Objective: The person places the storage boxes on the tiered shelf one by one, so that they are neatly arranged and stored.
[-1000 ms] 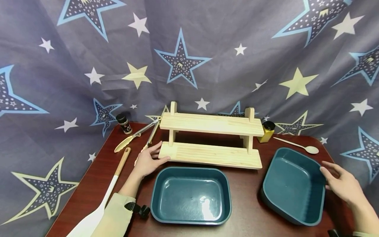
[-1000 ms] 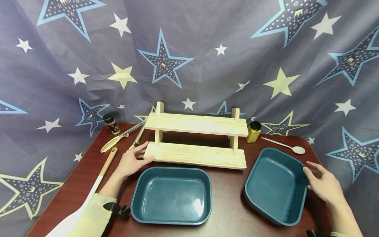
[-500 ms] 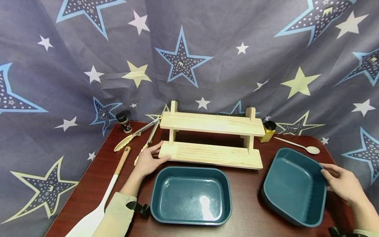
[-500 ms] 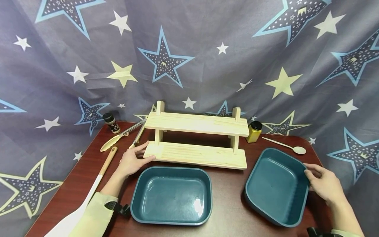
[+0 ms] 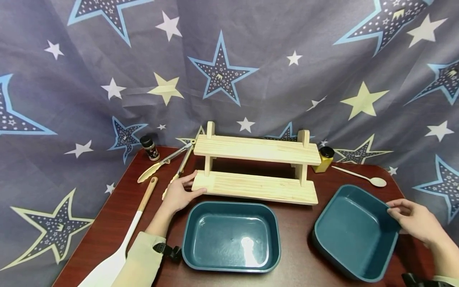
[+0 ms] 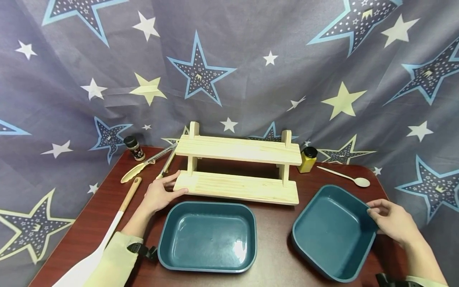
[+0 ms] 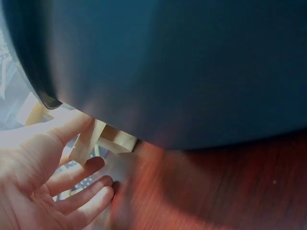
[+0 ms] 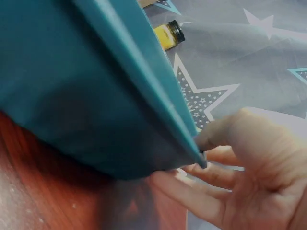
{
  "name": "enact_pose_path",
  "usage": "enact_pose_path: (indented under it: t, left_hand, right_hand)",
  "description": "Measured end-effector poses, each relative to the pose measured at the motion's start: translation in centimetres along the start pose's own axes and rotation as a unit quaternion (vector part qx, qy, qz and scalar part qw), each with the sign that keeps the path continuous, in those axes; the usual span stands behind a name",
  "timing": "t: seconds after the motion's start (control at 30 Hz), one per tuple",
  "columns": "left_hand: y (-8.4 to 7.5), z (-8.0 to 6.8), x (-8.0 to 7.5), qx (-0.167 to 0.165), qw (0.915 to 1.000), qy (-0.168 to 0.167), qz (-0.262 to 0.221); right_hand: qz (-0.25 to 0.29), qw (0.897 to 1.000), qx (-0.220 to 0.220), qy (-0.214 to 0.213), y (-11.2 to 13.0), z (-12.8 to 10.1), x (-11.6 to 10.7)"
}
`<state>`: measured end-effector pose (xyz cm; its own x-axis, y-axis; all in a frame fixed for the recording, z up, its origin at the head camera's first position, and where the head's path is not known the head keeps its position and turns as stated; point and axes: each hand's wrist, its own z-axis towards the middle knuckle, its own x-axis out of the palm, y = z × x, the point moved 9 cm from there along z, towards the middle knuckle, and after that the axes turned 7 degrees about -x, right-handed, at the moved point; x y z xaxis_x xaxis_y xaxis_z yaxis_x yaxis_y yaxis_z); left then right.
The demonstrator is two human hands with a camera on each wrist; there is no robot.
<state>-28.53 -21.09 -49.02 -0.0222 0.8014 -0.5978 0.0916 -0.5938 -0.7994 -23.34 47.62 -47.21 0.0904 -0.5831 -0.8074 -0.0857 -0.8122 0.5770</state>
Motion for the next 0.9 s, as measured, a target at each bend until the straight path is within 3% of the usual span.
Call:
enact_pose_path:
  t: [0.2, 0.43, 0.67, 0.9]
  left_hand:
    - [0.0, 0.1, 0.1, -0.006, 1.0, 0.0, 0.002]
    - [-0.6, 0.2, 0.4, 0.013, 0.9999, 0.004, 0.004]
    - [-1.1, 0.0, 0.8, 0.034, 0.9988, 0.018, 0.029]
    - [-0.7, 0.0, 0.6, 0.021, 0.9985, 0.011, 0.05]
  right_hand:
    - [0.014, 0.997, 0.021, 0.067, -0.2, -0.7, 0.8]
    - [0.031, 0.996, 0.024, 0.077, -0.1, -1.3, 0.8]
    - [0.005, 1.0, -0.013, 0.024, 1.2, -2.1, -0.4]
    - [-0.007, 0.998, -0.043, -0.044, 2.5, -2.9, -2.0]
